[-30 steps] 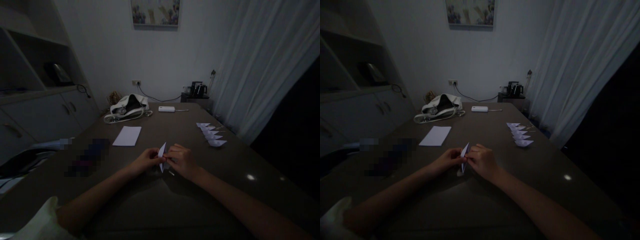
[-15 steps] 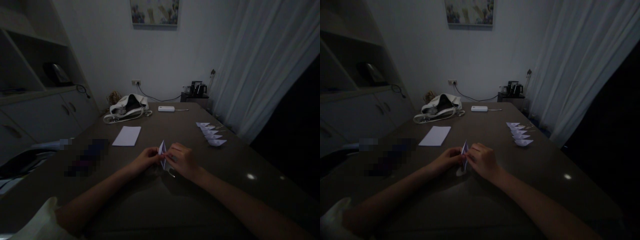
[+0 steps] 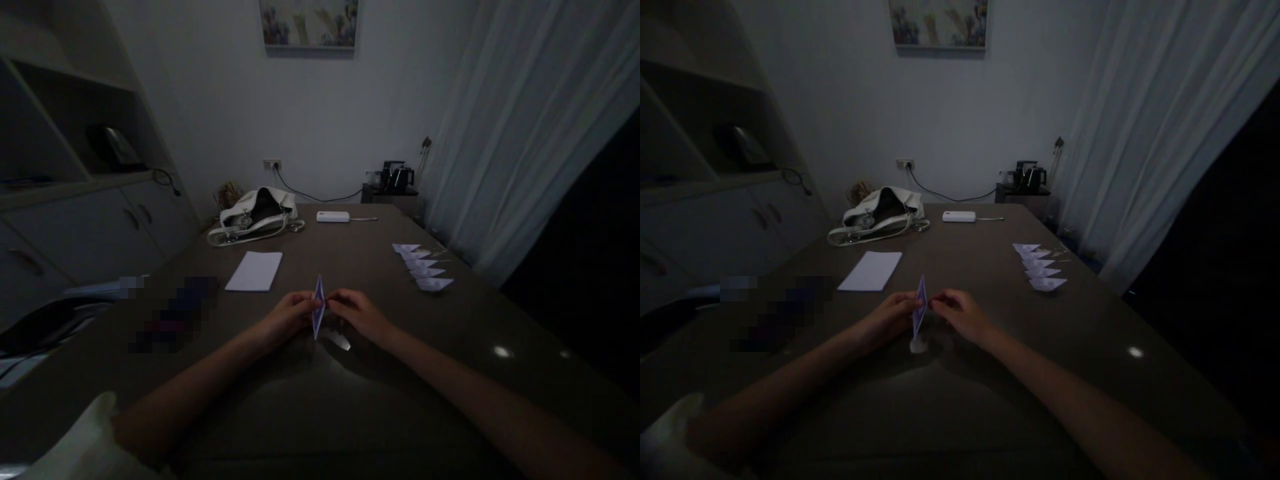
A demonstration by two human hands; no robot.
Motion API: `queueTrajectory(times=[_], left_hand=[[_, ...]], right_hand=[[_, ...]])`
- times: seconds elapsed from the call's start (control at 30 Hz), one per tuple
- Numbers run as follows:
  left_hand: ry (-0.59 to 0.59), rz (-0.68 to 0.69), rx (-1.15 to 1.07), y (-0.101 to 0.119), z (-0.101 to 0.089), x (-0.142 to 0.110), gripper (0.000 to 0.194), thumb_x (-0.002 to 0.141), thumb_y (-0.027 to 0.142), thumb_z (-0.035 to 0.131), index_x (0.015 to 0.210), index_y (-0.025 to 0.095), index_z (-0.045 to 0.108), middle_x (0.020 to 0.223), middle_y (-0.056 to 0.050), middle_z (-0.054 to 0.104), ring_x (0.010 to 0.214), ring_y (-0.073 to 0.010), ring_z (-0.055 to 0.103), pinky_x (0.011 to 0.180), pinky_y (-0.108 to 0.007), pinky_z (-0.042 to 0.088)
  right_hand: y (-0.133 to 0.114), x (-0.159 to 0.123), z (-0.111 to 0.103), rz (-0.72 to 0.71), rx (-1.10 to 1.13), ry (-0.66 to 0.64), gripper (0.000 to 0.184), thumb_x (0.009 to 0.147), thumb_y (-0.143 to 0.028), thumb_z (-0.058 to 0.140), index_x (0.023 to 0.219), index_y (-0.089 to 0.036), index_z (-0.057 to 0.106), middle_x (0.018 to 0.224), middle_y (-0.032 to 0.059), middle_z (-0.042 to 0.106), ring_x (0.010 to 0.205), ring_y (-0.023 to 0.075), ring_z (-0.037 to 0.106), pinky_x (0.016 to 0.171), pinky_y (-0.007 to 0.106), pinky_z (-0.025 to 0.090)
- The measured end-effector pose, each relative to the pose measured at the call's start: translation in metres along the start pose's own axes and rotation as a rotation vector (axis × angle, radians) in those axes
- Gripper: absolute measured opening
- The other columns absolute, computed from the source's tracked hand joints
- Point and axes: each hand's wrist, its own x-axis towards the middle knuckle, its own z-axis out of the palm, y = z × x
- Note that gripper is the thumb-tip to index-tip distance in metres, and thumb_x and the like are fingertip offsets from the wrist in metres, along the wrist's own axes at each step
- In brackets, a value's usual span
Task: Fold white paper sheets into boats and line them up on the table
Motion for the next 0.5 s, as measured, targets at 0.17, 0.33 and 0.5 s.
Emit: queueTrajectory(times=[0.17,0.33,0.5], left_hand=[[-0.075,-0.014,0.036,0.000,-0.002,0.000,0.025,0.072,0.035,0.069,0.076,0.010,0.063,0.067,-0.003,0.062,0.059,-0.0100,0.053,0.060,-0.021,0.038],[-0.059,0.003,0.077,-0.004,-0.003,0.002,0.028,0.068,0.033,0.074,0.080,0.010,0.063,0.071,-0.002,0.062,0.058,-0.0077,0.050,0.057,-0.019,0.036],[0.046,0.053,0.179,-0.001,0.001,-0.002,0.042,0.062,0.031,0.077,0.094,0.014,0.056,0.074,0.001,0.060,0.060,-0.0088,0.052,0.057,-0.020,0.038]], right_hand=[[-0.002,0.000,0.001,0.152,0.265,-0.038,0.024,0.071,-0.037,0.066,0.080,-0.016,0.062,0.071,-0.0004,0.056,0.062,0.0106,0.050,0.056,0.024,0.038],[-0.002,0.000,-0.001,0.220,0.447,-0.045,0.025,0.069,-0.038,0.070,0.073,-0.016,0.058,0.065,-0.0032,0.052,0.056,0.0076,0.046,0.053,0.021,0.035],[0.006,0.000,-0.003,0.192,0.360,-0.076,0.027,0.072,-0.041,0.068,0.068,-0.016,0.059,0.057,-0.0047,0.048,0.050,0.0066,0.040,0.048,0.021,0.030]])
